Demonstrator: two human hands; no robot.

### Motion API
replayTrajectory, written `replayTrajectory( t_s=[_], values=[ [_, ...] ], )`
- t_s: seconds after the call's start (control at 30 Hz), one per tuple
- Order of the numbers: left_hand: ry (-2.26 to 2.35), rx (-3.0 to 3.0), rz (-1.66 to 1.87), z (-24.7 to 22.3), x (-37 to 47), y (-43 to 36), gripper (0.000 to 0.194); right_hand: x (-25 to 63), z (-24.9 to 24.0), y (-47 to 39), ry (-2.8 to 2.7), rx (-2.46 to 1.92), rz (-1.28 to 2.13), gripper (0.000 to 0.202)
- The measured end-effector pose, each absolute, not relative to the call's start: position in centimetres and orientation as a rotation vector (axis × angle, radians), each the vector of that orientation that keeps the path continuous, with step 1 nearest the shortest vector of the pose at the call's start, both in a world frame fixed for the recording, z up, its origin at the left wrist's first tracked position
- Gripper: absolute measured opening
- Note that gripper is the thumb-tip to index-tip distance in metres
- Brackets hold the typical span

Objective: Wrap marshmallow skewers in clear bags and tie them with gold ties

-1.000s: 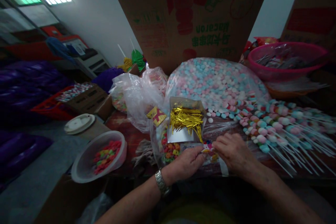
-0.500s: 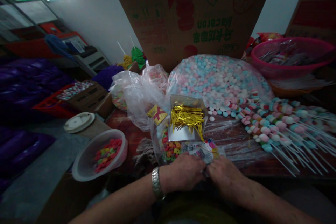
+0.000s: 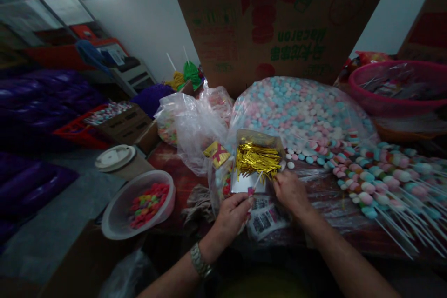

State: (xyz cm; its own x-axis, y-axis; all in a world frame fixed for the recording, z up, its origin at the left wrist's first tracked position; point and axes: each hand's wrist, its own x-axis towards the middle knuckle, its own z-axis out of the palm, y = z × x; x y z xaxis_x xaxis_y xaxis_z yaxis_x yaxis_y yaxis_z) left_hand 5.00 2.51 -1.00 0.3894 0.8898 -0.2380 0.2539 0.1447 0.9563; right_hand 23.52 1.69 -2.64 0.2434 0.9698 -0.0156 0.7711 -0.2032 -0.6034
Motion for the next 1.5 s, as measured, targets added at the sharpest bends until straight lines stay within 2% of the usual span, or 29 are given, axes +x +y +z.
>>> replayTrajectory(
  t_s=[0.1,0.23,0.47,0.63,0.97,1.2,1.33,1.5],
  values=[
    [1.173,0.948,0.653,-1.5,5.6,2.4,0.024,22.8,-3.4,3.1,-1.637,-2.097,0.462,0.017],
    [1.171,0.791,0.663,-1.5,5.7,3.0,0.026,23.5,-3.6,3.6,-1.639,-2.104,0.429,0.017],
    [1.096,0.741,0.705,-2.2,5.8,3.3,0.025,25.4,-1.9,4.1,-1.542,-1.966,0.496,0.016],
    [1.043,0.738,0.709,-1.7,5.8,3.4,0.021,24.7,-1.7,3.7,-1.534,-1.923,0.558,0.025],
    [1.029,0.660,0.749,-1.6,5.9,3.4,0.024,23.6,-2.0,8.0,-1.796,-2.035,0.418,0.016],
    [1.007,0.709,0.790,-1.6,5.3,4.1,0.018,26.2,-0.4,8.2,-1.764,-1.891,0.537,0.019],
    [0.947,0.707,0.797,-0.8,6.2,4.5,0.017,26.7,-0.4,7.5,-1.631,-1.873,0.650,0.026],
    [0.946,0.739,0.795,-0.1,6.8,4.8,0.019,26.5,-0.9,6.7,-1.530,-1.883,0.756,0.024]
  ],
)
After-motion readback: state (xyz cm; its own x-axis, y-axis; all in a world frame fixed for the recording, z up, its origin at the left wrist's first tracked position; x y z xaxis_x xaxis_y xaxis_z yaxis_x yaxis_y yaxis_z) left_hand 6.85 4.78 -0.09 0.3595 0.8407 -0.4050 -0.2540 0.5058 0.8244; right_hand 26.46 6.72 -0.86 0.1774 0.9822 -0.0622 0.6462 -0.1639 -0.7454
